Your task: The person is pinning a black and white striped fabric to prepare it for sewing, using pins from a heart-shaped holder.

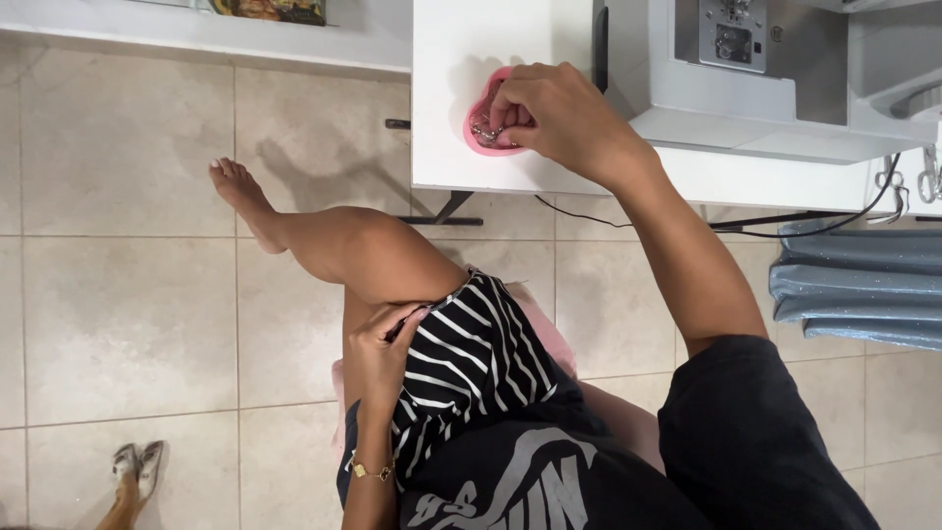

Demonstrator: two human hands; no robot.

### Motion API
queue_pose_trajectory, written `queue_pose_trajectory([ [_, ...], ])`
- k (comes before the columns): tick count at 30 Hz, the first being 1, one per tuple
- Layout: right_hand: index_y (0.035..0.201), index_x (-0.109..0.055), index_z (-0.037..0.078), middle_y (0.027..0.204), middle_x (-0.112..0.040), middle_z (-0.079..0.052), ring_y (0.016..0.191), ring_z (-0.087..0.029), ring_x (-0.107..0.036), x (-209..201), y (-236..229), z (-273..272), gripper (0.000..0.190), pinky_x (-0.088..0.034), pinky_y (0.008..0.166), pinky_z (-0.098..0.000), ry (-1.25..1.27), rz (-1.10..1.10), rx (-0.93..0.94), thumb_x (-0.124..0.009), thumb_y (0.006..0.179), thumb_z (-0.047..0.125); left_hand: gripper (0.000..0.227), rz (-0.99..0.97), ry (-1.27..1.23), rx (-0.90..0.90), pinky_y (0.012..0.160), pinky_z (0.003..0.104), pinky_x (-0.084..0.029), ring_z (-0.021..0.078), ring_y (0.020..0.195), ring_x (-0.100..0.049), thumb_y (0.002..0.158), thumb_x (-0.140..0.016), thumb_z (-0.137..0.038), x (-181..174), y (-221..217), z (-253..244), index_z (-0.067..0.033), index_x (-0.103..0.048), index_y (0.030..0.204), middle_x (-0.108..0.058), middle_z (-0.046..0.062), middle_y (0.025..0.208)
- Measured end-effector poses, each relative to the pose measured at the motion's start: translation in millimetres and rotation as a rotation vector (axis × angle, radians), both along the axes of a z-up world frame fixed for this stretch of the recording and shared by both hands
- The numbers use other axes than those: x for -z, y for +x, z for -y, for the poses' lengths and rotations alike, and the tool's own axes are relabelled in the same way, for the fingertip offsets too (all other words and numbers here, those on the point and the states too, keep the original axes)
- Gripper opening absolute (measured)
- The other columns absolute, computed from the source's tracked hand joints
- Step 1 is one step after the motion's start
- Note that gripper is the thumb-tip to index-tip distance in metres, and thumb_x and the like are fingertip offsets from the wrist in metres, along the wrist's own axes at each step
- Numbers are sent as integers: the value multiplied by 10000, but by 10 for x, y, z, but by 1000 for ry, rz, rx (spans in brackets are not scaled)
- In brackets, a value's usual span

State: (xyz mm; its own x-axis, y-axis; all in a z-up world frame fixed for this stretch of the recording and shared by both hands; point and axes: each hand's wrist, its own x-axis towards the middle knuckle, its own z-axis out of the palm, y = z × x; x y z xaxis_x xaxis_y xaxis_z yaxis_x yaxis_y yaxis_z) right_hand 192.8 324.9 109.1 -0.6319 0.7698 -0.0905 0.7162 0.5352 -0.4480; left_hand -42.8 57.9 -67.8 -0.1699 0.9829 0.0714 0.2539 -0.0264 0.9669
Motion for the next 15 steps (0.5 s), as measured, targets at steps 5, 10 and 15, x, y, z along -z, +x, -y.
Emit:
queue_pose_trajectory([
  [5,958,-705,83,1091,-711,-47,907,-237,-619,-146,-72,51,78,-442,748,-366,-78,20,27,-697,933,9,121,6,2,5,838,256,-655,138,872,-797,943,-829,-60,14,-7,1,-78,-860,1058,-849,56,990],
  [10,981,-693,99,1012,-702,-51,843,-163,-628,-285,-85,145,114,-518,759,-313,-146,-115,130,-741,973,-5,114,-4,-15,-6,830,249,-649,127,871,-791,952,-822,-75,-38,-6,11,-93,-866,1055,-850,41,981],
  [15,1087,-706,114,961,-784,-33,858,-132,-660,-267,-74,195,174,-493,782,-277,-150,-212,213,-784,983,-1,120,-7,-18,-2,830,252,-652,130,877,-796,956,-820,-74,-33,-5,16,-89,-863,1067,-852,47,999],
])
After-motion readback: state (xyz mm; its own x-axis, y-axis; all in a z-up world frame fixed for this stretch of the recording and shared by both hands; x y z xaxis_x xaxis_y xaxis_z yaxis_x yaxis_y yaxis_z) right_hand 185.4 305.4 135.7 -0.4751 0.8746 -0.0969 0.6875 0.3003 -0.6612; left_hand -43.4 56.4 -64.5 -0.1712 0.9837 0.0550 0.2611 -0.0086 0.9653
